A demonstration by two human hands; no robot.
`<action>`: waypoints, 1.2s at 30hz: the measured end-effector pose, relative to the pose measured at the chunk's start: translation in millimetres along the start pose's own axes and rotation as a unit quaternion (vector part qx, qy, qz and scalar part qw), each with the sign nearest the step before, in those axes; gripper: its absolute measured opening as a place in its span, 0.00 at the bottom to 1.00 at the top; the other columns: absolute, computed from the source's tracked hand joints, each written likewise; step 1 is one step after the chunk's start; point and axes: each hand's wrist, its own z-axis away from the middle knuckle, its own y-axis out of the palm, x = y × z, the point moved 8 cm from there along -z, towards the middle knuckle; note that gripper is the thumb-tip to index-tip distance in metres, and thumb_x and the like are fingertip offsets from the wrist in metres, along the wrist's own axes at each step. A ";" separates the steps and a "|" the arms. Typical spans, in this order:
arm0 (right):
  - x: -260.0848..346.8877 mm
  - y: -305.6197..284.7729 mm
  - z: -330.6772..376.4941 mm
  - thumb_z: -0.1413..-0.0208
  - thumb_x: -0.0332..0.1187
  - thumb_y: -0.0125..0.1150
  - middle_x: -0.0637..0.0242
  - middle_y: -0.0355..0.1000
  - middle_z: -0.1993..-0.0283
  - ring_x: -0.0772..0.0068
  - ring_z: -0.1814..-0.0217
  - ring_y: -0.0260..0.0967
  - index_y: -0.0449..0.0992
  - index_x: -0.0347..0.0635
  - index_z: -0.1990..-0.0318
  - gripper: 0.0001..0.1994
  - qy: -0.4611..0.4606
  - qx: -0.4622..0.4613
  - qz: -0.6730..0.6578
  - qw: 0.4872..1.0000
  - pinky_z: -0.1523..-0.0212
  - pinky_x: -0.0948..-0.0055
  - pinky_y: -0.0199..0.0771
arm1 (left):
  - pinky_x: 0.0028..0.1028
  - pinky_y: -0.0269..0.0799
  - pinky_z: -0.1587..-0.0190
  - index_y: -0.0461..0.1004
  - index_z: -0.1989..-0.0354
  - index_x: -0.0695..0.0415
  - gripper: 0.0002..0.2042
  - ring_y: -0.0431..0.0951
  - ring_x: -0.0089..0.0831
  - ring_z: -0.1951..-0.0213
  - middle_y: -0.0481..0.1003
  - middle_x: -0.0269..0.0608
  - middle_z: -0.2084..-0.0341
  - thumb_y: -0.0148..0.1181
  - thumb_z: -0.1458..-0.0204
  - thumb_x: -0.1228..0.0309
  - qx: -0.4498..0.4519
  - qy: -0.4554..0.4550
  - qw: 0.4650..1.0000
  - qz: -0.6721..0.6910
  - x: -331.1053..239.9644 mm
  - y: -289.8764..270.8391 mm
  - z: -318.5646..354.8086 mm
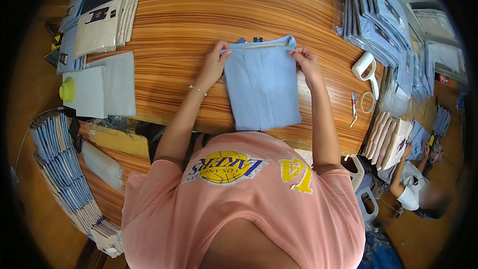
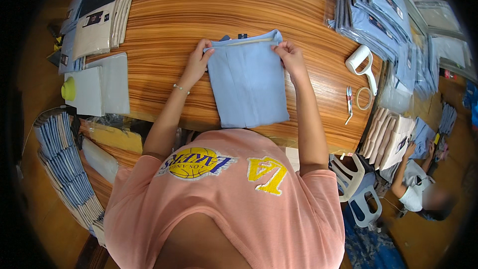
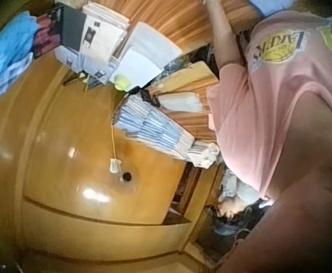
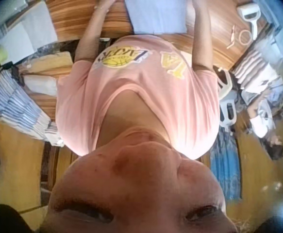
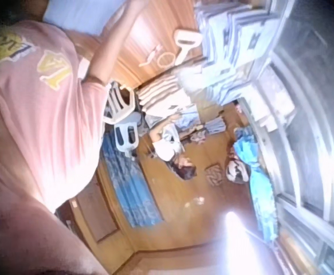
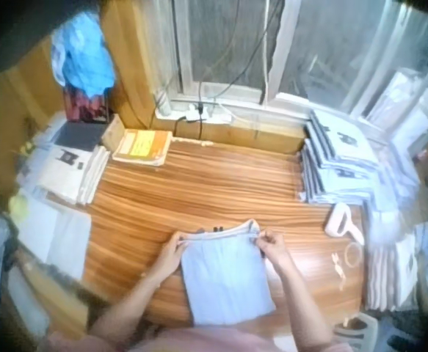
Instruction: The person lays a shirt flat on a table, uses a cardboard template to fold the sleeves and body, applies stickers and tags, and then places the folded shirt into a plastic bag.
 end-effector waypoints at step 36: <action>-16.9 -2.8 -29.9 0.50 0.20 0.50 0.64 0.73 0.58 0.80 0.64 0.70 0.70 0.35 0.49 0.18 0.016 0.048 -0.182 0.982 0.69 0.85 0.69 | 0.22 0.67 0.73 0.65 0.62 0.62 0.06 0.70 0.21 0.73 0.72 0.37 0.76 0.44 0.43 0.74 -0.024 -0.037 0.992 0.116 16.9 3.2 -6.8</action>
